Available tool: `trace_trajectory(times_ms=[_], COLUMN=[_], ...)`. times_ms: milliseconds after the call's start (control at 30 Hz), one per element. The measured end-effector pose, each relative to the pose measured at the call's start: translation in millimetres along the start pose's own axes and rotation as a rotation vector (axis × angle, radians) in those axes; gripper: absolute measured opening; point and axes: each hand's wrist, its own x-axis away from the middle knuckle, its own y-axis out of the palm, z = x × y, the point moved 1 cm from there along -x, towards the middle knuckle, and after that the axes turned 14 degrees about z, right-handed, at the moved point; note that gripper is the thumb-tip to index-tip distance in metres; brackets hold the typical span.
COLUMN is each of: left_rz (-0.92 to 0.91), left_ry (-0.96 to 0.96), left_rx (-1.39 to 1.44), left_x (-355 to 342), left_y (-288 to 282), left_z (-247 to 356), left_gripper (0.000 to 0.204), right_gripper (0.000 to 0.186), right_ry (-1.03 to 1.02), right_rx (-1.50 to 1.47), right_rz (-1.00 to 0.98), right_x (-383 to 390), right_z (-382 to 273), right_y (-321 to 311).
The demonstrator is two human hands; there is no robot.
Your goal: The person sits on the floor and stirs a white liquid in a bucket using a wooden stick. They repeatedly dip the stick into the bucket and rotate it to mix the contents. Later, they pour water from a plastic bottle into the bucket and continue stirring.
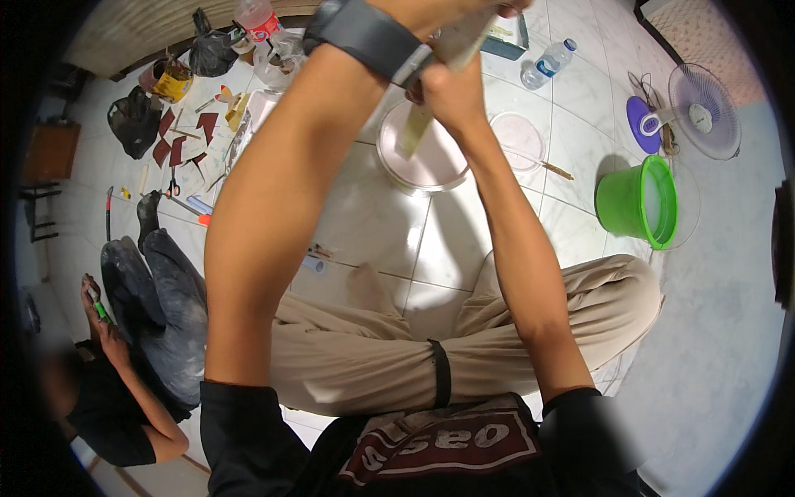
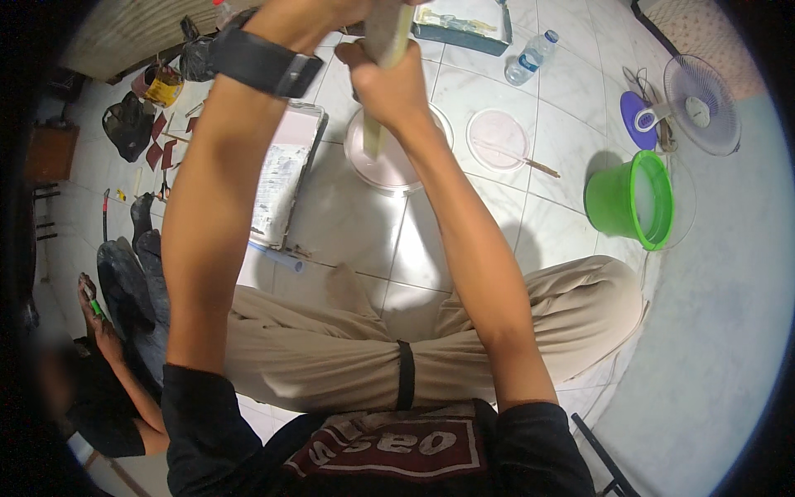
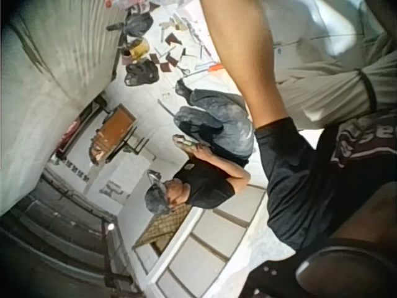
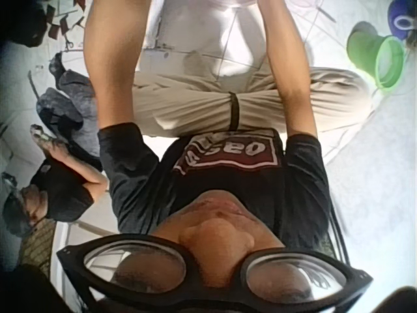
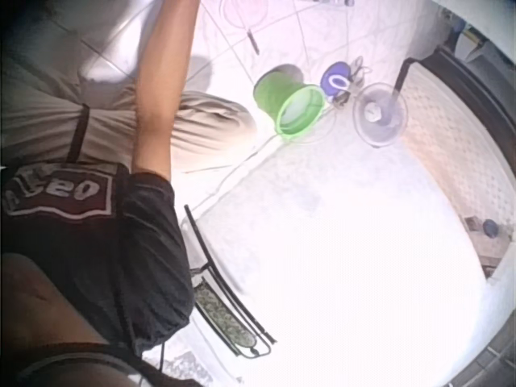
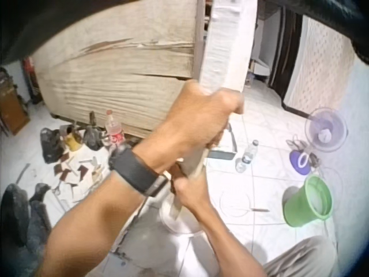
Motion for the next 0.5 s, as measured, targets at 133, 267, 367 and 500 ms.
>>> trace_trajectory(times_ms=[133,267,367,500], left_rz=[-0.014,0.074,0.142,0.143], left_ry=[0.004,-0.016,0.016,0.073], left_rx=[0.277,0.348,0.348,0.173], left_x=[-18.7,-24.9,-23.9,-15.4], left_y=[-4.1,-13.0,-24.0,-38.4], left_z=[-31.1,-39.2,-38.3,-24.2], left_gripper=[0.028,0.030,0.031,0.028], right_gripper=[0.024,0.028,0.026,0.022], right_ry=[0.040,-0.149,-0.325,-0.403], right_rx=[0.227,0.331,0.278,0.086], right_rz=[-0.030,0.079,0.092,0.062], right_x=[0.5,-14.3,-24.7,-30.2], right_z=[-11.4,-5.8,4.0,19.5], right_y=[-19.3,-12.6,3.0,29.2])
